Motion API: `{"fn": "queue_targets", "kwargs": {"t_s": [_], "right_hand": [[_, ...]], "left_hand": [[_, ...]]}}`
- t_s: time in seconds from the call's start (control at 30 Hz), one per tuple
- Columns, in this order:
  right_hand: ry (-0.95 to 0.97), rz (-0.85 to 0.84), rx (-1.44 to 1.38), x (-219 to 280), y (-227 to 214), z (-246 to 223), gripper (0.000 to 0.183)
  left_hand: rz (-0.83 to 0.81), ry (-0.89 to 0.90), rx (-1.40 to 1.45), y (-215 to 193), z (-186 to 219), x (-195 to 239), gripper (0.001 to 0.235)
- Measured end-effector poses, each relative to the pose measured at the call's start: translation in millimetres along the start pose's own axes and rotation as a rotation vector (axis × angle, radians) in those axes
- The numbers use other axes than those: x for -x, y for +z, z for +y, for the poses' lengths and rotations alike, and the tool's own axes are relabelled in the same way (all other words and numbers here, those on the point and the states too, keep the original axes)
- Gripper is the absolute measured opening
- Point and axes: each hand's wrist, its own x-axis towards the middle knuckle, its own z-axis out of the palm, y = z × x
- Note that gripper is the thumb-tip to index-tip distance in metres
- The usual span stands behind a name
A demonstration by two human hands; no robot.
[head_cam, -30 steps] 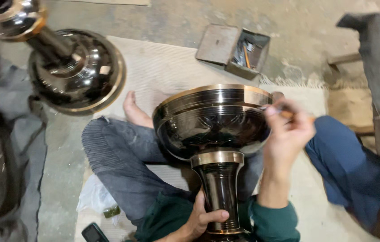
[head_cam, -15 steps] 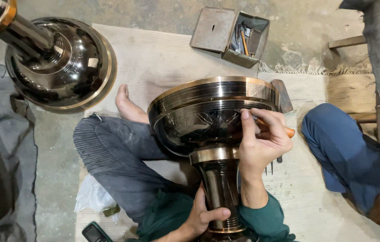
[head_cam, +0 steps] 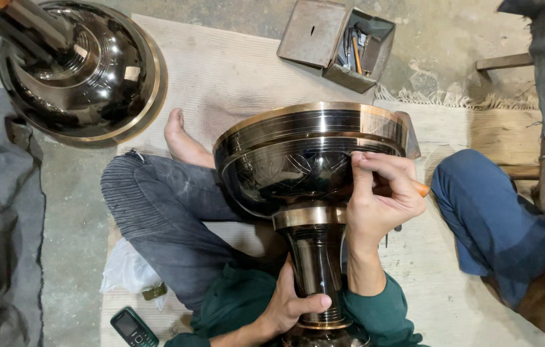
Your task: The person sits on the floor and uses a small hand tool to engrave floral patterns onto the surface of a polished metal lamp base. They hold the lamp steady with one hand while carefully carving the design with the other.
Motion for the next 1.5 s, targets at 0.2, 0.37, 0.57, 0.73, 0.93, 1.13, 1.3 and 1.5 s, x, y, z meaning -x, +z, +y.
{"fn": "queue_targets", "kwargs": {"t_s": [0.2,0.37,0.57,0.73,0.93,1.13,1.3,1.5], "right_hand": [[-0.030,-0.065,0.009,-3,-5,4,0.014],[-0.009,-0.079,0.028,-4,-8,5,0.014],[0.001,-0.027,0.014,0,-3,3,0.014],[-0.037,-0.102,-0.007,-4,-7,3,0.015],[-0.022,-0.151,-0.028,-8,-11,4,0.015],[-0.047,-0.164,-0.029,-7,-11,6,0.016],[-0.057,-0.259,-0.072,-15,-19,7,0.015],[-0.060,-0.215,-0.015,-11,-18,9,0.016]], "left_hand": [[-0.005,-0.003,0.024,0,-1,-2,0.099],[-0.009,0.007,0.010,0,-2,-1,0.098],[-0.019,0.026,0.000,0,0,0,0.098],[-0.024,0.032,0.007,1,3,-2,0.098],[-0.017,0.025,0.020,2,3,-2,0.098],[-0.013,0.024,0.012,2,4,-1,0.097],[-0.004,0.008,0.002,2,5,-2,0.097],[-0.010,0.027,0.005,3,5,-1,0.097]]}}
